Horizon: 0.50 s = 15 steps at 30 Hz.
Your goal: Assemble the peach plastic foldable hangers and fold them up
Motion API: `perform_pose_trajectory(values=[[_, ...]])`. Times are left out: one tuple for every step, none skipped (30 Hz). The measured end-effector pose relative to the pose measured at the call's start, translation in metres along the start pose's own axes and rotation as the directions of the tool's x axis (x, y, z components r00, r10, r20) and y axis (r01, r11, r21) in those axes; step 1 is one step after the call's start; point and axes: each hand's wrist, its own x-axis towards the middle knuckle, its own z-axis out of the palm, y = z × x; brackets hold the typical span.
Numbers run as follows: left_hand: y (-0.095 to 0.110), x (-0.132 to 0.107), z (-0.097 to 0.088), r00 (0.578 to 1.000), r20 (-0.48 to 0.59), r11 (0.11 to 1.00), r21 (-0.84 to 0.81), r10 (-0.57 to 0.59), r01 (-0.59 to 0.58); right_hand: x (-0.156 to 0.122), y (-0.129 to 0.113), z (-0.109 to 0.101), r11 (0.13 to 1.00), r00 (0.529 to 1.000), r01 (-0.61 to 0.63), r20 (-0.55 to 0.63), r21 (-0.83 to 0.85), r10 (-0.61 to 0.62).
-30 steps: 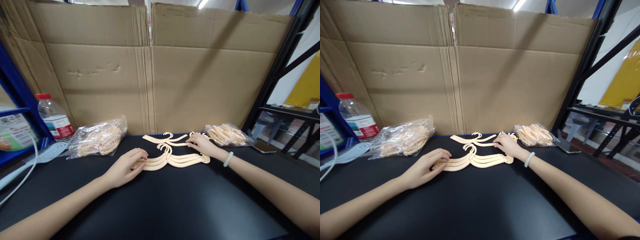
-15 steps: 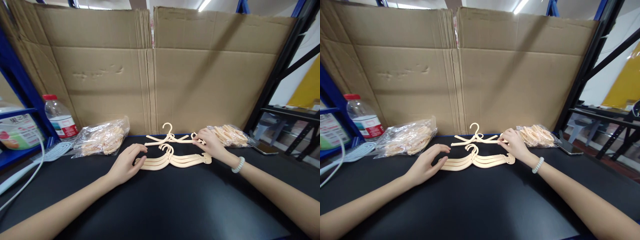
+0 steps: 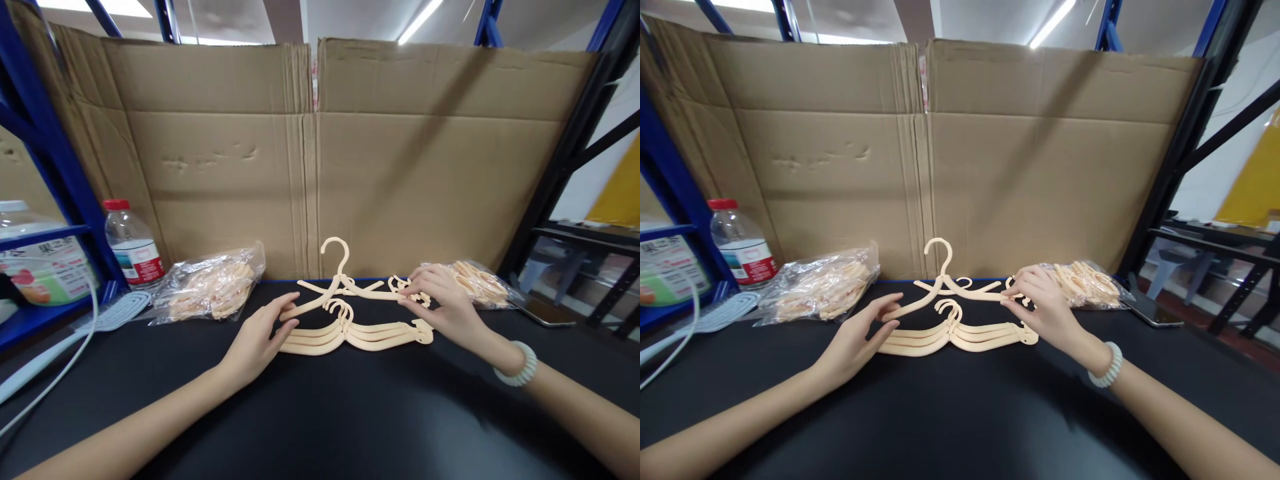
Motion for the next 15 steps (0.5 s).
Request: perform_pose_trajectory(values=[[0.000, 0.000, 0.000, 1.000, 0.015, 1.000, -0.004, 0.013, -0.013, -0.001, -0.002, 0.002, 1.000, 1.000, 0.008, 0.003, 0.007, -0.008], [0.001, 0.000, 0.000, 0.999, 0.024, 1.000, -0.003, 0.028, -0.028, -0.002, -0.003, 0.004, 1.000, 1.000, 0.013, 0.008, 0.012, -0.014], [0.002, 0.001, -0.001, 0.999, 0.026, 0.999, 0.002, 0.043, -0.043, -0.003, -0.004, 0.006, 1.000, 1.000, 0.015, 0.014, 0.018, -0.015], [0.003, 0.001, -0.001, 0.998, 0.022, 0.998, 0.011, 0.054, -0.055, -0.003, -0.006, 0.008, 1.000, 1.000, 0.013, 0.021, 0.024, -0.013], [0.003, 0.001, -0.002, 0.998, 0.015, 0.998, 0.020, 0.058, -0.059, -0.004, -0.008, 0.010, 1.000, 1.000, 0.005, 0.030, 0.030, -0.006], [0.004, 0.001, -0.002, 0.998, 0.011, 0.998, 0.027, 0.054, -0.055, -0.005, -0.009, 0.011, 0.999, 0.999, -0.006, 0.045, 0.037, 0.004], [0.005, 0.001, -0.003, 0.999, 0.015, 0.999, 0.029, 0.043, -0.043, -0.005, -0.010, 0.011, 0.999, 0.997, -0.018, 0.073, 0.046, 0.014], [0.005, 0.001, -0.003, 0.999, 0.031, 0.999, 0.027, 0.028, -0.029, -0.004, -0.011, 0.011, 0.998, 0.993, -0.026, 0.114, 0.059, 0.020], [0.005, 0.001, -0.003, 0.998, 0.057, 1.000, 0.021, 0.015, -0.016, -0.004, -0.011, 0.010, 0.997, 0.987, -0.032, 0.161, 0.075, 0.020], [0.005, 0.000, -0.003, 0.996, 0.088, 1.000, 0.013, 0.005, -0.006, -0.003, -0.009, 0.008, 0.995, 0.979, -0.040, 0.202, 0.095, 0.020], [0.006, 0.000, -0.003, 0.993, 0.118, 1.000, 0.005, 0.001, -0.001, -0.001, -0.006, 0.005, 0.992, 0.973, -0.052, 0.228, 0.114, 0.025], [0.006, 0.000, -0.003, 0.990, 0.139, 1.000, -0.003, 0.001, -0.001, 0.000, -0.001, 0.001, 0.989, 0.973, -0.072, 0.228, 0.127, 0.041], [0.006, 0.000, -0.003, 0.989, 0.150, 1.000, -0.009, 0.004, -0.002, 0.001, 0.006, -0.003, 0.987, 0.977, -0.100, 0.203, 0.126, 0.073], [0.006, 0.000, -0.003, 0.989, 0.148, 1.000, -0.012, 0.005, -0.003, 0.001, 0.015, -0.008, 0.985, 0.981, -0.135, 0.157, 0.109, 0.117], [0.007, 0.000, -0.003, 0.990, 0.141, 1.000, -0.010, 0.002, -0.001, 0.001, 0.025, -0.013, 0.982, 0.980, -0.174, 0.110, 0.079, 0.164]])
